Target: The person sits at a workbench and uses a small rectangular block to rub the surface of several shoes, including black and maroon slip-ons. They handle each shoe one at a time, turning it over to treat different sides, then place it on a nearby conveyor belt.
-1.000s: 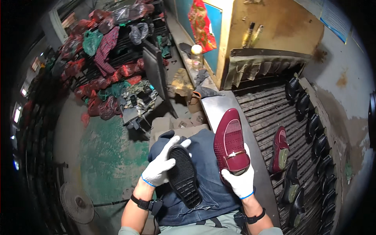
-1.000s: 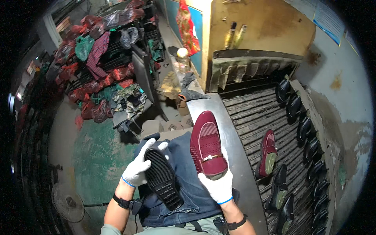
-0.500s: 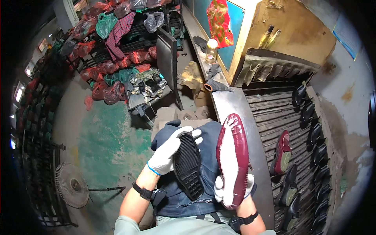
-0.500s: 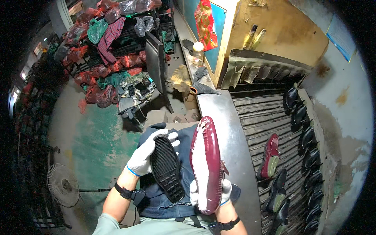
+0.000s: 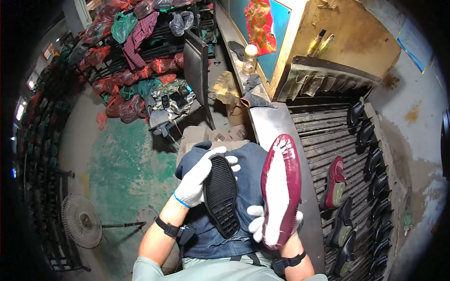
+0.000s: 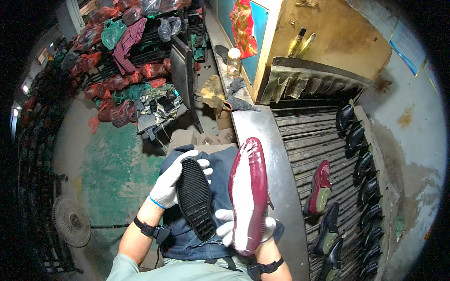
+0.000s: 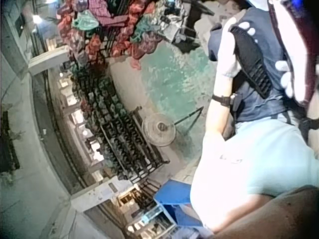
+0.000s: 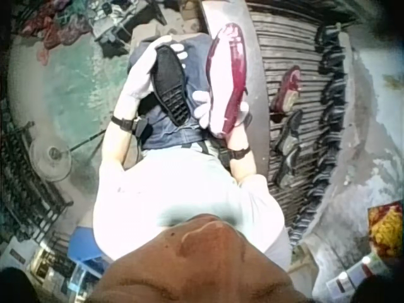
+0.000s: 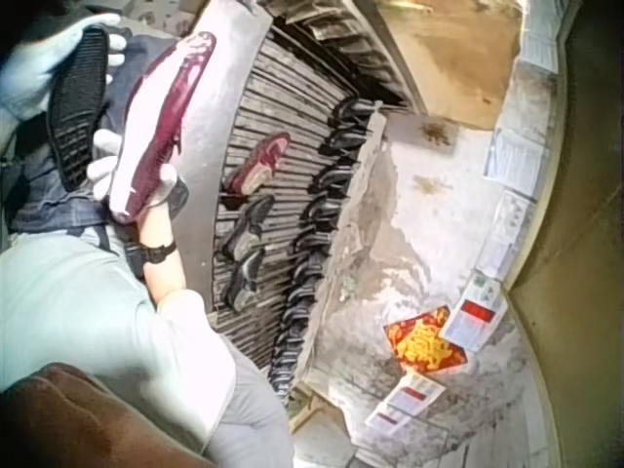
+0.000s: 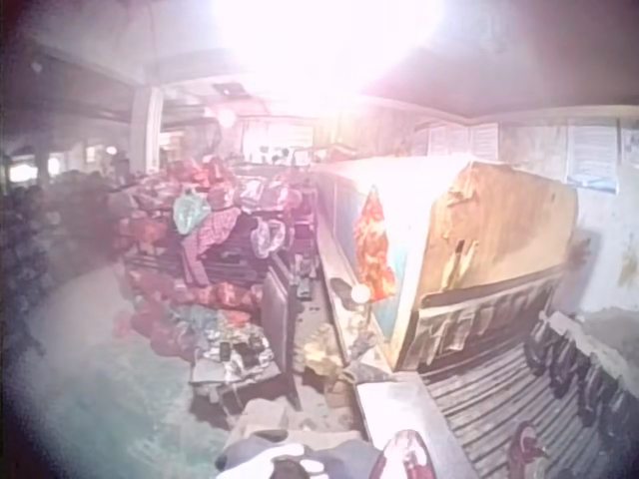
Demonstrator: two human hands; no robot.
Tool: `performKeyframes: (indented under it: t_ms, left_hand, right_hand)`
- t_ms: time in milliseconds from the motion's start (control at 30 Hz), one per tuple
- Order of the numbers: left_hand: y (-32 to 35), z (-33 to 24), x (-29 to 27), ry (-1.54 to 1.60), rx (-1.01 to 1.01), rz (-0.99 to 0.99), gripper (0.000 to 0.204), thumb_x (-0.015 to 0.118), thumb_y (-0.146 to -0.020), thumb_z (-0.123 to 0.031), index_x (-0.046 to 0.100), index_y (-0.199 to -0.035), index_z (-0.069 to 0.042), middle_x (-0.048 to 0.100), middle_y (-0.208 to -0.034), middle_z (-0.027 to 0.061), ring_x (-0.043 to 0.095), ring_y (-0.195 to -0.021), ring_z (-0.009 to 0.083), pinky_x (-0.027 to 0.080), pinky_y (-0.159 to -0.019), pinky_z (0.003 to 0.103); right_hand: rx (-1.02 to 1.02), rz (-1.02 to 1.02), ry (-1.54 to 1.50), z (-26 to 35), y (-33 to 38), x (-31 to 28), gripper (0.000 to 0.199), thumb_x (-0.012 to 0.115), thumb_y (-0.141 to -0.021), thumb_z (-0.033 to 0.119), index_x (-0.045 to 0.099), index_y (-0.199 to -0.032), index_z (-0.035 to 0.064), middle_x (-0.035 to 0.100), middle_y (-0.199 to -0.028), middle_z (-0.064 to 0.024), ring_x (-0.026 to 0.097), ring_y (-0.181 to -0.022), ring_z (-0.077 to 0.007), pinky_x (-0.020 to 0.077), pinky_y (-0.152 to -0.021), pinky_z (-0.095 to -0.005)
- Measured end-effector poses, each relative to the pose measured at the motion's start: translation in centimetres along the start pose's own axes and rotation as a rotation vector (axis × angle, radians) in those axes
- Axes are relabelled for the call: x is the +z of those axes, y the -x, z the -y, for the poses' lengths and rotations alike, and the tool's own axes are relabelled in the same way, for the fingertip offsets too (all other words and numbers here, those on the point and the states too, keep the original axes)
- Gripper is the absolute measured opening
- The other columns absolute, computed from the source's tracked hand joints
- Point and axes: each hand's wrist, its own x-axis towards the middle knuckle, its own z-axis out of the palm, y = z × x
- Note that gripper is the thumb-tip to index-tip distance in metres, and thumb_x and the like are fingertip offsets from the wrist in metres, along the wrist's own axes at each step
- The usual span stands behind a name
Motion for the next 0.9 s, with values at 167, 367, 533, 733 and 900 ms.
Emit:
performKeyframes:
  t_ms: [167,367,533,733,900]
  left_hand:
    - [-0.1,0.5,-0.8,0.079,0.01,-0.028,0.073,0.064,-0.112,-0.045,0.036,-0.169,-0.008,0.056,-0.158,0.0256,0.059,-0.144,0.0421,0.053,-0.119,0.061]
    - [-0.2,0.7,-1.4,0.121,0.012,-0.026,0.069,0.062,-0.114,-0.043,0.038,-0.168,-0.007,0.056,-0.158,0.0252,0.059,-0.144,0.0429,0.052,-0.12,0.062]
    - [-1.0,-0.9,-0.2,0.081,0.048,0.018,0.067,0.058,-0.115,-0.043,0.039,-0.168,-0.007,0.06,-0.155,0.0245,0.062,-0.142,0.0428,0.055,-0.118,0.062]
    - [-3.7,-2.4,0.9,0.058,0.195,0.21,0.065,0.057,-0.117,-0.041,0.037,-0.168,-0.006,0.058,-0.157,0.0232,0.062,-0.142,0.0383,0.056,-0.118,0.055]
    - [-2.8,-1.0,0.0,0.094,0.179,0.155,0.064,0.053,-0.119,-0.042,0.038,-0.168,-0.003,0.06,-0.157,0.0227,0.062,-0.143,0.0335,0.052,-0.121,0.048]
  right_hand:
    - [-0.458,-0.462,0.792,0.0,-2.6,3.8,0.079,0.09,-0.083,0.012,0.056,-0.151,-0.0064,0.073,-0.131,-0.0228,0.075,-0.117,-0.0338,0.0619,-0.101,-0.0451]
    - [-0.739,-0.753,1.564,-1.6,-4.2,6.0,0.065,0.093,-0.078,0.009,0.066,-0.136,-0.0037,0.077,-0.119,-0.0142,0.076,-0.101,-0.0195,0.0622,-0.091,-0.0362]
    - [-0.634,-0.777,1.61,-2.0,-4.0,7.5,0.107,0.094,-0.074,0.005,0.04,-0.166,-0.0049,0.071,-0.138,-0.0169,0.072,-0.117,-0.0222,0.059,-0.104,-0.0371]
    - [-0.625,-0.716,1.64,-2.4,-2.9,8.7,0.117,0.092,-0.068,-0.001,0.036,-0.17,-0.0028,0.065,-0.15,-0.0181,0.068,-0.13,-0.0243,0.0557,-0.112,-0.0393]
    - [-0.477,-0.629,1.619,-3.0,-2.1,6.9,0.118,0.094,-0.068,0.0,0.035,-0.17,-0.0045,0.066,-0.15,-0.0179,0.069,-0.13,-0.0245,0.0553,-0.113,-0.0397]
